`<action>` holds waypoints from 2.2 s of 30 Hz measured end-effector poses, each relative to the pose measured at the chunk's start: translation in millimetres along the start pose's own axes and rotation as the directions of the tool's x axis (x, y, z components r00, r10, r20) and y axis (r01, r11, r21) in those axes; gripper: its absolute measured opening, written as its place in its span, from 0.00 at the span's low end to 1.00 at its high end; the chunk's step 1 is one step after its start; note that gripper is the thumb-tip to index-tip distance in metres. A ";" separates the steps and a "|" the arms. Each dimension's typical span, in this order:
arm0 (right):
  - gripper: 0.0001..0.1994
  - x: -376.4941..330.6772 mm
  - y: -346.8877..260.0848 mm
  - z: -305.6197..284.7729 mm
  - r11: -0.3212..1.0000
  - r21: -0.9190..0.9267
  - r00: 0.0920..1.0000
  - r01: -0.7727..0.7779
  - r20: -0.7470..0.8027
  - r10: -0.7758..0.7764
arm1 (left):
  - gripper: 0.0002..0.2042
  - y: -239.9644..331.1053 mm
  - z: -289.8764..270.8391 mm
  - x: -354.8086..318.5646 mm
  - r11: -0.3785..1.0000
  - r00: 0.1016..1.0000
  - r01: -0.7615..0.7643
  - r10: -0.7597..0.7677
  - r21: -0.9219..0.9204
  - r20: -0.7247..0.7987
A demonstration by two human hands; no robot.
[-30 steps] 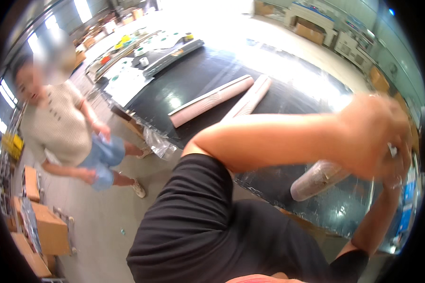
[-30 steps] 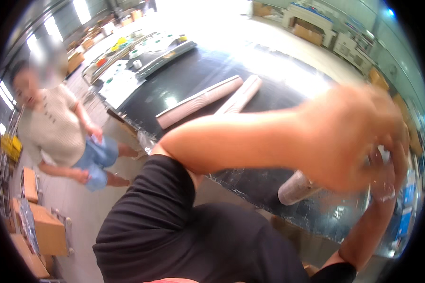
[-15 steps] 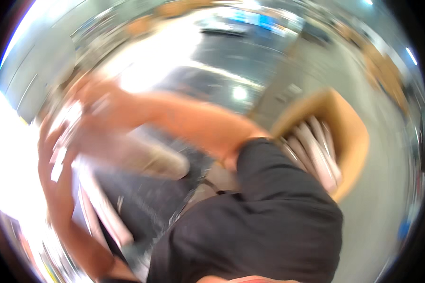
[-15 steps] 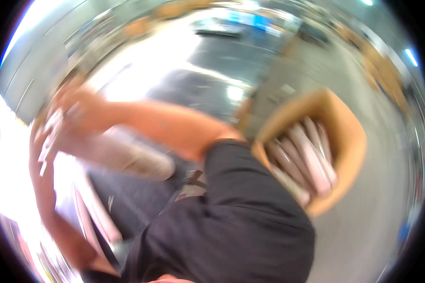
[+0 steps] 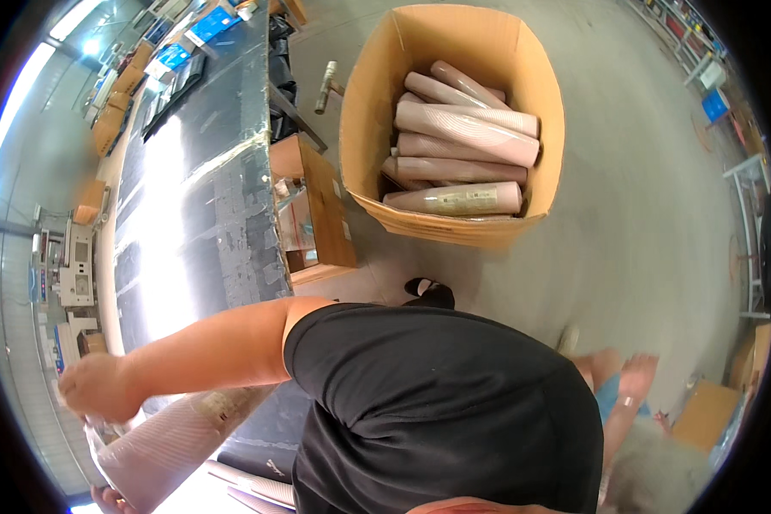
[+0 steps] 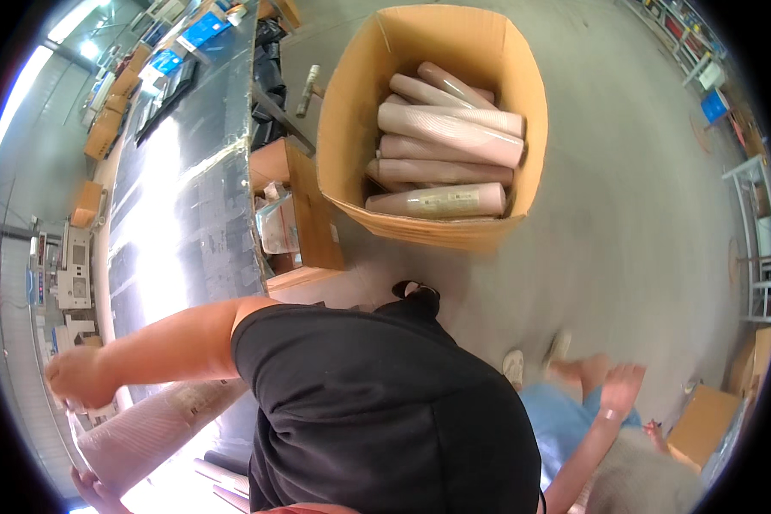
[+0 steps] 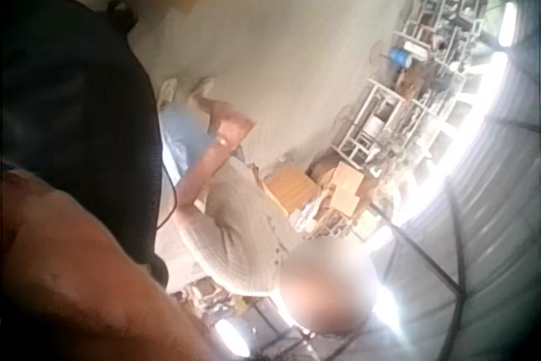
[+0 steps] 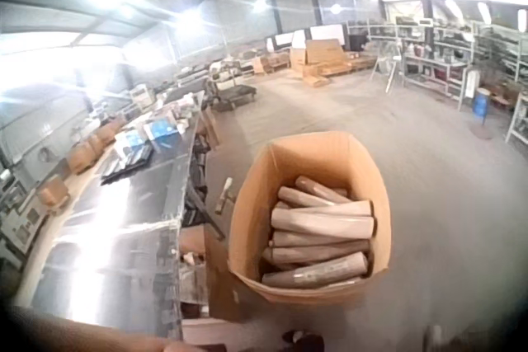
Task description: The person removes plastic wrapping from rolls of material and arranges them in rows on a work table.
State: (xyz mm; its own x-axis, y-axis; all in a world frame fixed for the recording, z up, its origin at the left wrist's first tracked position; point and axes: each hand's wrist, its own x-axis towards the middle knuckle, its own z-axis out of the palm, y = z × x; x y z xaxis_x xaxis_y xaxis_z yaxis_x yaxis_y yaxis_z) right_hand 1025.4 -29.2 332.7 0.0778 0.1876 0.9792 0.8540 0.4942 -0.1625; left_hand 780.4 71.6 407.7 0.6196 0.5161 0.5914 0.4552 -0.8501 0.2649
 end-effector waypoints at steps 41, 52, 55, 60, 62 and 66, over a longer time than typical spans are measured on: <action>0.15 -174.5 103.1 27.5 0.705 -0.558 0.063 -0.438 0.763 0.643 | 0.44 -22.4 32.3 40.5 0.981 0.968 0.178 -0.188 0.074 0.167; 0.14 -324.5 31.2 -141.9 0.380 -0.444 0.113 -0.812 0.519 0.847 | 0.48 -148.0 -13.0 76.3 0.866 0.834 0.499 -0.484 0.013 0.266; 0.09 -316.6 4.7 -147.4 0.377 -0.219 0.278 -0.900 0.378 0.883 | 0.49 -204.4 31.5 77.0 0.768 0.735 0.641 -0.613 -0.003 0.289; 0.03 -275.6 16.2 -112.4 0.048 0.561 0.346 -0.826 0.439 0.829 | 0.50 -250.8 191.9 54.1 0.666 0.646 0.746 -0.725 0.004 0.240; 0.07 -258.0 24.3 -90.2 -0.139 0.634 0.344 -0.761 0.575 0.742 | 0.48 -250.4 260.2 23.3 0.703 0.691 0.706 -0.710 0.088 0.135; 0.08 -238.0 20.9 -44.4 -0.417 0.498 0.137 -0.761 0.751 0.646 | 0.49 -224.5 336.3 4.8 0.800 0.776 0.596 -0.550 -0.074 0.307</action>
State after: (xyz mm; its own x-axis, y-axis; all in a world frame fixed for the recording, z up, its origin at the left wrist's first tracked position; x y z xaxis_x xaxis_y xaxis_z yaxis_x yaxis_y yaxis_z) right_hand 1047.6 -101.2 101.6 0.1765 0.9823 -0.0625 -0.6712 0.0736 -0.7377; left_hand 896.2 300.3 94.9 0.4271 0.9007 0.0793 0.6861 -0.3800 0.6204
